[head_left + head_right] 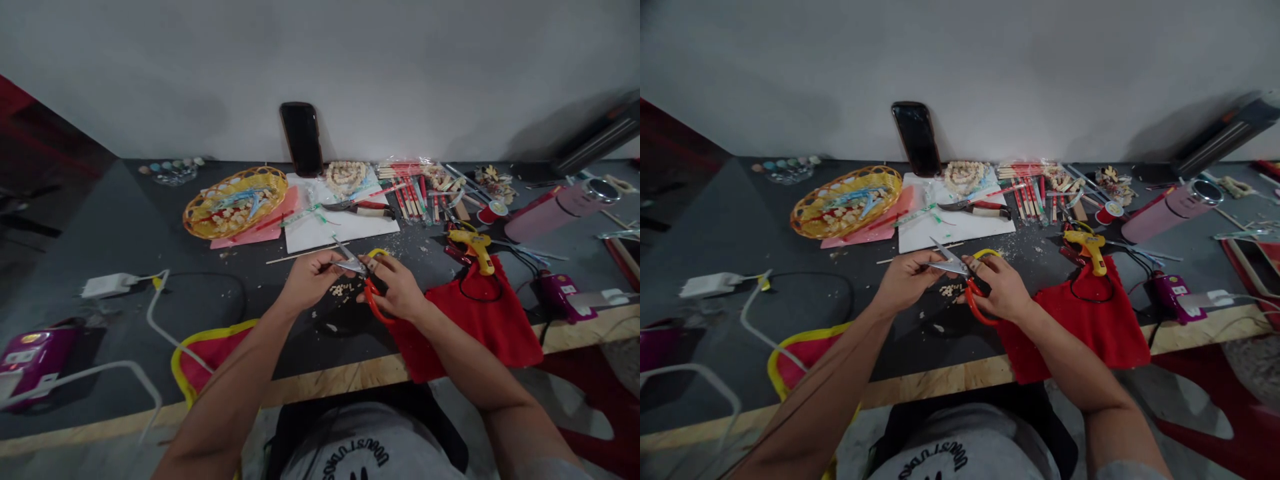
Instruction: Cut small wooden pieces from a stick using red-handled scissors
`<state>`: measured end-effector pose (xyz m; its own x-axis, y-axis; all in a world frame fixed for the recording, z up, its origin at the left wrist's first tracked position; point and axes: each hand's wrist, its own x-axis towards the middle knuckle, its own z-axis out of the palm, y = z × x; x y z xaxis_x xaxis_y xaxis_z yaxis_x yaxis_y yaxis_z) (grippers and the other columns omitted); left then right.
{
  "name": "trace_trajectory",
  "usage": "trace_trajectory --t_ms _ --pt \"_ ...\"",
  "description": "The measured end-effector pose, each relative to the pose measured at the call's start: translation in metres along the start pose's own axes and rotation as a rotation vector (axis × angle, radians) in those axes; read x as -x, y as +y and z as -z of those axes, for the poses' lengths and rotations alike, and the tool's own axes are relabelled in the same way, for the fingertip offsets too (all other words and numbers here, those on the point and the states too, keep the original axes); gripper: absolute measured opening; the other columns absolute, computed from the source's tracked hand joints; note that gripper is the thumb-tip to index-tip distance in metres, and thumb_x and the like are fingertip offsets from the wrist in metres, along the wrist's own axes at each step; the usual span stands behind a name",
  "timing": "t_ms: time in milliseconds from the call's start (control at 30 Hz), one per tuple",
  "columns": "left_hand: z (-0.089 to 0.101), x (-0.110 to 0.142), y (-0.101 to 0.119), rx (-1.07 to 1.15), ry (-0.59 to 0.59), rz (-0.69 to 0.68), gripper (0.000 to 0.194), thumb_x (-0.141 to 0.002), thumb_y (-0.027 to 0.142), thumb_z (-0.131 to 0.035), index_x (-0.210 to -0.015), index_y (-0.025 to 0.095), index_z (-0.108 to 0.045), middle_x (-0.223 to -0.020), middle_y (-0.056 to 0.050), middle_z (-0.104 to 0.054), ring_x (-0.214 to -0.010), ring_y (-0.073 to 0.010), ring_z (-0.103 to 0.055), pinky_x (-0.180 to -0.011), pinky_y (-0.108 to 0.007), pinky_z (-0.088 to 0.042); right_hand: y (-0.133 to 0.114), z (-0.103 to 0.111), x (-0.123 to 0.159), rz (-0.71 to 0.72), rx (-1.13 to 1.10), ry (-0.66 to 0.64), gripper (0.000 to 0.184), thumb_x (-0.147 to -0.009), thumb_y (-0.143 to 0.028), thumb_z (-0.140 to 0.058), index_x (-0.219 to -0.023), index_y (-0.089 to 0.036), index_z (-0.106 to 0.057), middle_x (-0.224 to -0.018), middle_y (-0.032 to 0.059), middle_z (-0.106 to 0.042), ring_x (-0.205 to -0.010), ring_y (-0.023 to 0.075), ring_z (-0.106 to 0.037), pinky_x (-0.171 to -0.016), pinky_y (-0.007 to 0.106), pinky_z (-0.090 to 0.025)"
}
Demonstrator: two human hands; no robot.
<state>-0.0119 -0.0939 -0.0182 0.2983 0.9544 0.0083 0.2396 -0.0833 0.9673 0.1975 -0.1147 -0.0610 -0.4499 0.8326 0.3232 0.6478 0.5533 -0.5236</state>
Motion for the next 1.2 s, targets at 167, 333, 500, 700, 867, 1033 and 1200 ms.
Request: trace_trajectory --t_ms 167,333,500,700,867,1033,1200 --pt "-0.004 0.0 -0.002 0.022 0.055 0.023 0.024 -0.081 0.036 -0.06 -0.072 0.016 -0.069 -0.065 -0.004 -0.068 -0.066 -0.0159 -0.062 -0.054 -0.022 -0.044 -0.005 0.003 0.0 -0.02 0.021 0.008 0.059 -0.086 -0.05 -0.061 -0.135 -0.019 -0.053 -0.115 0.0125 -0.066 -0.107 0.0257 -0.061 -0.096 0.038 -0.052" --pt "-0.008 -0.001 -0.003 -0.014 0.15 0.009 0.023 -0.076 0.038 -0.064 -0.084 0.017 -0.07 -0.072 -0.002 -0.07 -0.055 -0.012 -0.057 -0.051 -0.022 -0.044 -0.006 0.002 -0.003 -0.048 -0.06 0.041 0.056 -0.085 -0.05 -0.061 -0.132 -0.02 -0.055 -0.118 0.0111 -0.066 -0.107 0.0245 -0.062 -0.095 0.038 -0.052" --pt "-0.009 -0.001 -0.004 -0.039 0.208 0.02 0.021 -0.076 0.038 -0.063 -0.079 0.017 -0.067 -0.062 0.001 -0.064 -0.048 -0.0103 -0.053 -0.048 -0.022 -0.04 -0.004 -0.001 -0.002 -0.054 -0.089 0.037 0.059 -0.084 -0.049 -0.064 -0.134 -0.02 -0.053 -0.122 0.011 -0.063 -0.112 0.024 -0.059 -0.099 0.038 -0.05" --pt "-0.005 -0.002 -0.008 0.122 0.096 0.117 0.018 -0.069 0.032 -0.068 -0.075 0.015 -0.068 -0.043 0.006 -0.046 -0.039 -0.0071 -0.038 -0.041 -0.019 -0.028 0.0 -0.002 0.0 -0.049 -0.035 0.029 0.065 -0.081 -0.055 -0.064 -0.135 -0.02 -0.052 -0.12 0.0135 -0.06 -0.116 0.0273 -0.054 -0.1 0.044 -0.049" --pt "-0.002 -0.004 -0.011 0.248 0.018 0.166 0.018 -0.066 0.03 -0.071 -0.071 0.013 -0.069 -0.048 0.004 -0.052 -0.039 -0.005 -0.036 -0.04 -0.018 -0.026 0.002 -0.004 0.0 0.025 -0.021 0.051 0.067 -0.081 -0.055 -0.064 -0.135 -0.018 -0.052 -0.116 0.0146 -0.061 -0.111 0.0276 -0.056 -0.098 0.043 -0.051" --pt "-0.003 -0.003 -0.011 0.276 0.038 0.119 0.019 -0.069 0.031 -0.072 -0.074 0.013 -0.07 -0.057 -0.001 -0.063 -0.04 -0.0044 -0.036 -0.04 -0.018 -0.024 -0.003 -0.001 0.0 0.01 0.041 0.044 0.062 -0.085 -0.053 -0.061 -0.136 -0.019 -0.052 -0.108 0.013 -0.065 -0.101 0.0261 -0.061 -0.09 0.04 -0.055" --pt "-0.002 -0.002 -0.006 0.286 0.025 0.129 0.018 -0.069 0.03 -0.072 -0.072 0.013 -0.069 -0.061 -0.002 -0.066 -0.04 -0.0038 -0.036 -0.041 -0.017 -0.027 -0.003 0.0 -0.001 0.02 0.023 0.041 0.064 -0.084 -0.054 -0.061 -0.136 -0.017 -0.052 -0.113 0.0144 -0.062 -0.108 0.027 -0.058 -0.095 0.04 -0.053"
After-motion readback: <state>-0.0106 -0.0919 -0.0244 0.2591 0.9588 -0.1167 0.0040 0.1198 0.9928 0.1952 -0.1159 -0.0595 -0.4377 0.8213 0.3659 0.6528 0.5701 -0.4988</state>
